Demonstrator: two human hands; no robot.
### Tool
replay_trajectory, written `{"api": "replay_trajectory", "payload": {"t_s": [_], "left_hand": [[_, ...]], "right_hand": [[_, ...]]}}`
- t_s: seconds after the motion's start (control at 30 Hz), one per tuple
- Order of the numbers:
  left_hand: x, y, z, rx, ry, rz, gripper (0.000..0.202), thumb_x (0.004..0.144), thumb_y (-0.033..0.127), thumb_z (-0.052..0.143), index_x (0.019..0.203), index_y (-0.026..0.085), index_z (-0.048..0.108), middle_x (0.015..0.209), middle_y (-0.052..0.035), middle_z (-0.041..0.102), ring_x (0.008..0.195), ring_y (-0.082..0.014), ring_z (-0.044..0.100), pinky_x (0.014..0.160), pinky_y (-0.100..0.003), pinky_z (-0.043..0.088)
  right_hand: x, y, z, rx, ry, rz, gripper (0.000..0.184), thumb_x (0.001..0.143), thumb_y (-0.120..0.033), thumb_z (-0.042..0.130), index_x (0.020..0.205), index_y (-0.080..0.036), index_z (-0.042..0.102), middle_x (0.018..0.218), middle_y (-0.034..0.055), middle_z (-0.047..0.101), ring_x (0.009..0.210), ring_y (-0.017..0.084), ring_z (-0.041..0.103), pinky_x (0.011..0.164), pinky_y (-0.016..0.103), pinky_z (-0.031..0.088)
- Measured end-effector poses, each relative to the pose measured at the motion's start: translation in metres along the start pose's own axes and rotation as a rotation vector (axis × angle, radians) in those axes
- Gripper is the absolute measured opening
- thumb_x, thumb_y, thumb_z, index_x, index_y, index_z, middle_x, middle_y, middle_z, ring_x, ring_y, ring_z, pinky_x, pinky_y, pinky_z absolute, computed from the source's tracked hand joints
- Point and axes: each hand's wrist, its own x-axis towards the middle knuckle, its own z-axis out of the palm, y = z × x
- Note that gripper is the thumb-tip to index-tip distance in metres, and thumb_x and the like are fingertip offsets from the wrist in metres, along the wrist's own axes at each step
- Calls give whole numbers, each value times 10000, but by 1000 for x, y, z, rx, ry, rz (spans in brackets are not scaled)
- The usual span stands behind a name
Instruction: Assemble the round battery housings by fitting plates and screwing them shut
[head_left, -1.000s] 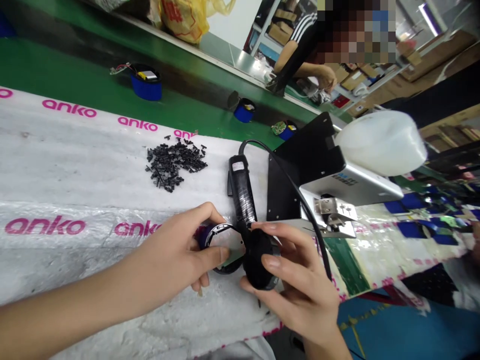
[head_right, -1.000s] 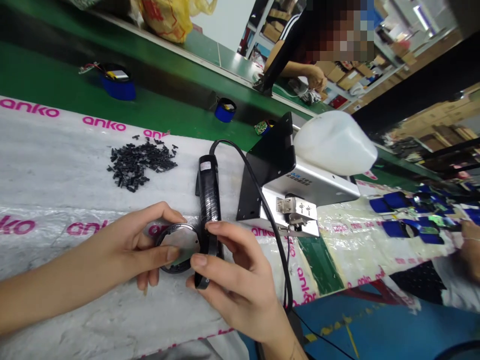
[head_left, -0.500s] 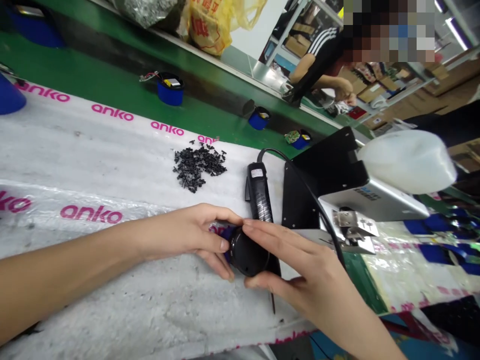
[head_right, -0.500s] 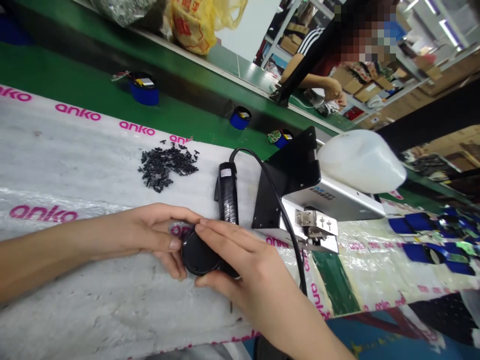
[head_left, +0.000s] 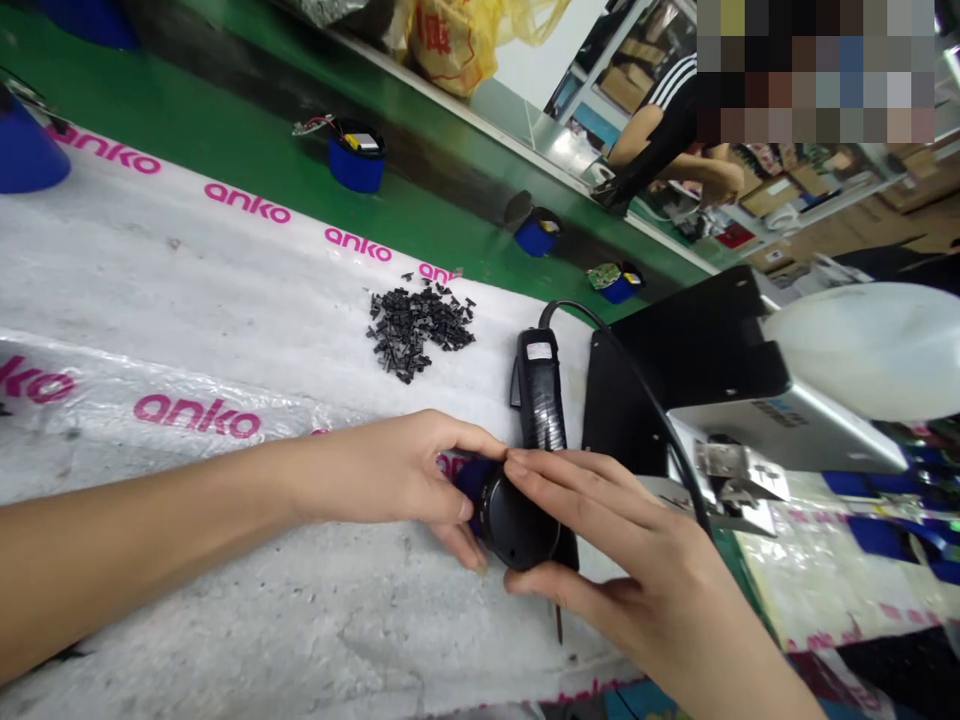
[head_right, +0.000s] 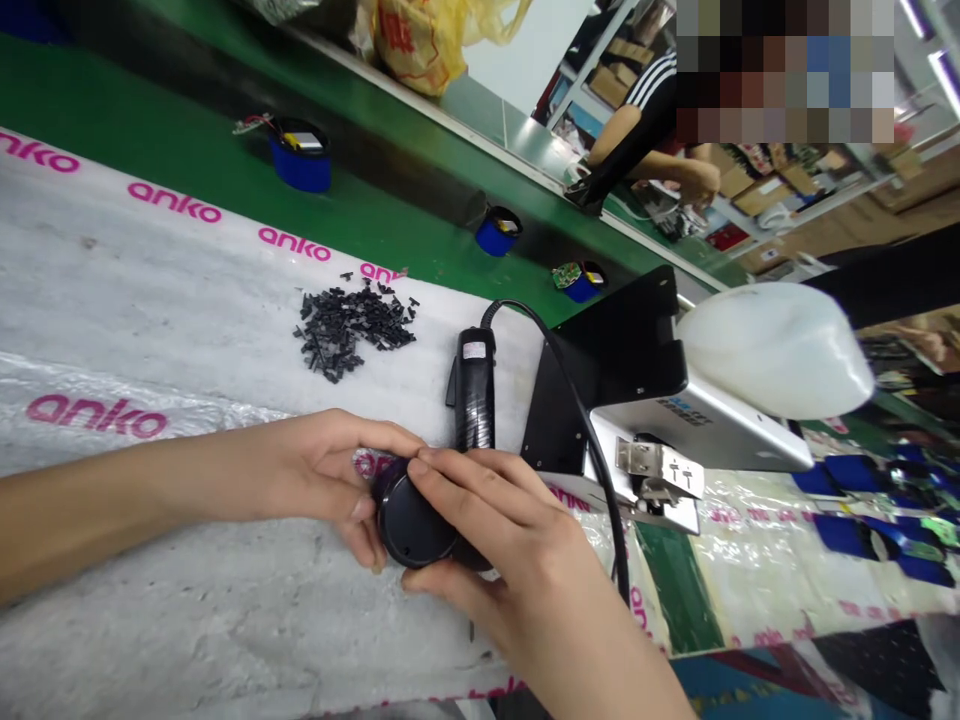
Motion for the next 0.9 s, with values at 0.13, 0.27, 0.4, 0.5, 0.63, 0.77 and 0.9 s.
{"api": "replay_trajectory", "payload": {"t_s": [0.13, 0.27, 0.4, 0.5, 0.63, 0.77, 0.9], "left_hand": [[0, 0, 0, 43, -25, 21, 353, 817, 65, 640, 1144, 190, 686, 935, -23, 770, 799, -186, 767, 833, -327, 591], [0, -1, -1, 42, -15, 25, 349, 839, 82, 629, 1173, 179, 661, 956, -44, 758, 795, -196, 756, 849, -371, 592], [0, -2, 0, 56, -30, 49, 371, 815, 80, 661, 1177, 158, 637, 925, -50, 741, 792, -180, 729, 864, -374, 575], [0, -4, 5, 88, 12, 46, 384, 785, 137, 731, 1155, 165, 637, 838, -24, 726, 743, -163, 713, 802, -324, 580], [2, -8, 21, 177, 242, 73, 306, 845, 309, 702, 1127, 209, 641, 704, 31, 673, 602, -150, 694, 633, -275, 586], [3, -5, 34, 219, 350, 49, 287, 846, 294, 680, 1126, 236, 654, 829, 20, 708, 591, -124, 687, 619, -243, 585], [5, -2, 34, 227, 353, 17, 348, 826, 270, 691, 1166, 226, 631, 763, 28, 725, 560, -130, 695, 575, -217, 581]], "right_hand": [[-5, -4, 5, 29, 69, 7, 584, 853, -283, 765, 1385, -296, 525, 1288, 54, 644, 1191, 260, 580, 962, 421, 582], [-5, -6, 5, -27, 93, 7, 531, 878, -277, 738, 1368, -275, 535, 1290, 62, 641, 1148, 260, 583, 907, 415, 598], [2, -10, 0, -180, 33, -35, 469, 883, -340, 722, 1309, -206, 579, 1272, 78, 652, 1061, 272, 567, 835, 424, 612], [5, -13, 0, -224, -2, -7, 450, 889, -363, 706, 1288, -193, 588, 1262, 106, 631, 1087, 295, 538, 833, 442, 609], [-2, -15, 0, -182, 14, 84, 437, 916, -315, 671, 1330, -237, 555, 1264, 134, 547, 1167, 302, 520, 884, 454, 590], [-19, -13, 4, 41, -45, 254, 568, 951, -245, 576, 1474, -348, 380, 1496, 75, 346, 1365, 245, 427, 1035, 396, 534], [-28, -9, 26, 246, 224, 447, 533, 985, -206, 423, 1503, -310, 346, 1580, 50, 272, 1470, 229, 289, 1205, 471, 332]]}}
